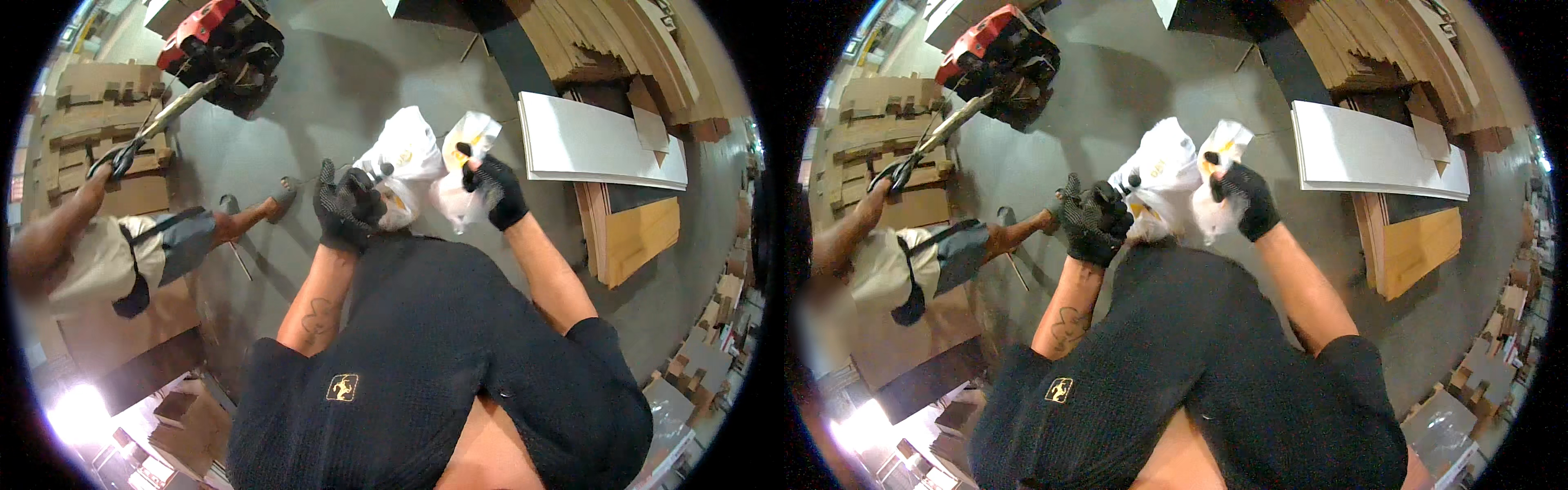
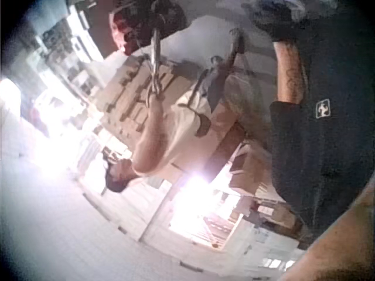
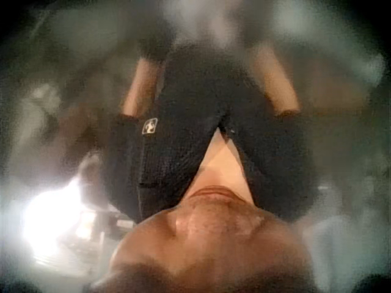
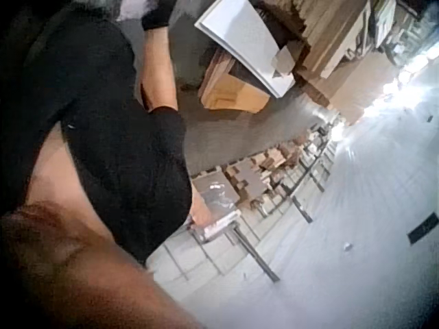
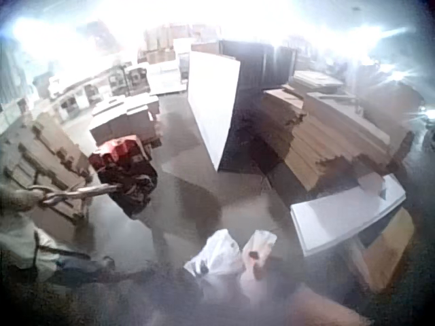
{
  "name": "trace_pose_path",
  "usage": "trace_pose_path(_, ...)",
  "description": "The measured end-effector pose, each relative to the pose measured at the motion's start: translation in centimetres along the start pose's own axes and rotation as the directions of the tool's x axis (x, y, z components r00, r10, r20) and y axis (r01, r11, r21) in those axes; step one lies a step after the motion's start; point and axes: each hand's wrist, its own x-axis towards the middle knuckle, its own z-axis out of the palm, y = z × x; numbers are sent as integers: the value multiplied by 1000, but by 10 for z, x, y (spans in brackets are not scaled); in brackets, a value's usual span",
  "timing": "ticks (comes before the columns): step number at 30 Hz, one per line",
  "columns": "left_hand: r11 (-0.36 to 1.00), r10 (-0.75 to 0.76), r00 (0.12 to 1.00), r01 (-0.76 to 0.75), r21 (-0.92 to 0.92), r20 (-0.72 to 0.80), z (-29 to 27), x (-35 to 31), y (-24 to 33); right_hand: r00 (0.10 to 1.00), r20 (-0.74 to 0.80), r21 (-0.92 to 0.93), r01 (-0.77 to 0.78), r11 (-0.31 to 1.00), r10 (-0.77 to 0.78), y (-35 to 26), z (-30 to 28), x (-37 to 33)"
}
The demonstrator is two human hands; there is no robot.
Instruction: The person pays a delivery driver with cash, receives several plastic bags containing food and drinks, and carries them to a desk in a warehouse. The person then removes items from the bags, including a clear cup and a small container, and places them on the desk.
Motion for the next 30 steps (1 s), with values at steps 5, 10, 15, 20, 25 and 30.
trace_pose_path(5, 775, -317, 947, 288, -563, 48, 23, 102, 69, 990, 19, 239, -142, 960, 142, -61, -30, 105)
trace_pose_path(10, 780, -225, 974, 158, -606, -35, 44, 208, 119, 986, 18, -169, -159, 973, 165, -110, -55, 247)
trace_pose_path(15, 742, -65, 979, -84, -666, -196, 55, 303, 189, 964, 135, -410, -156, 899, 229, -135, -50, 378)
trace_pose_path(20, 600, -59, 901, -312, -736, -430, 80, 407, 260, 931, 260, -700, -2, 714, 257, -188, -32, 515)
trace_pose_path(25, 546, 8, 877, -407, -733, -481, 90, 493, 277, 854, 404, -761, 114, 638, 329, -250, -10, 626)
trace_pose_path(30, 489, 29, 899, -394, -778, -436, 80, 595, 273, 771, 432, -685, -58, 726, 469, -248, -11, 743)
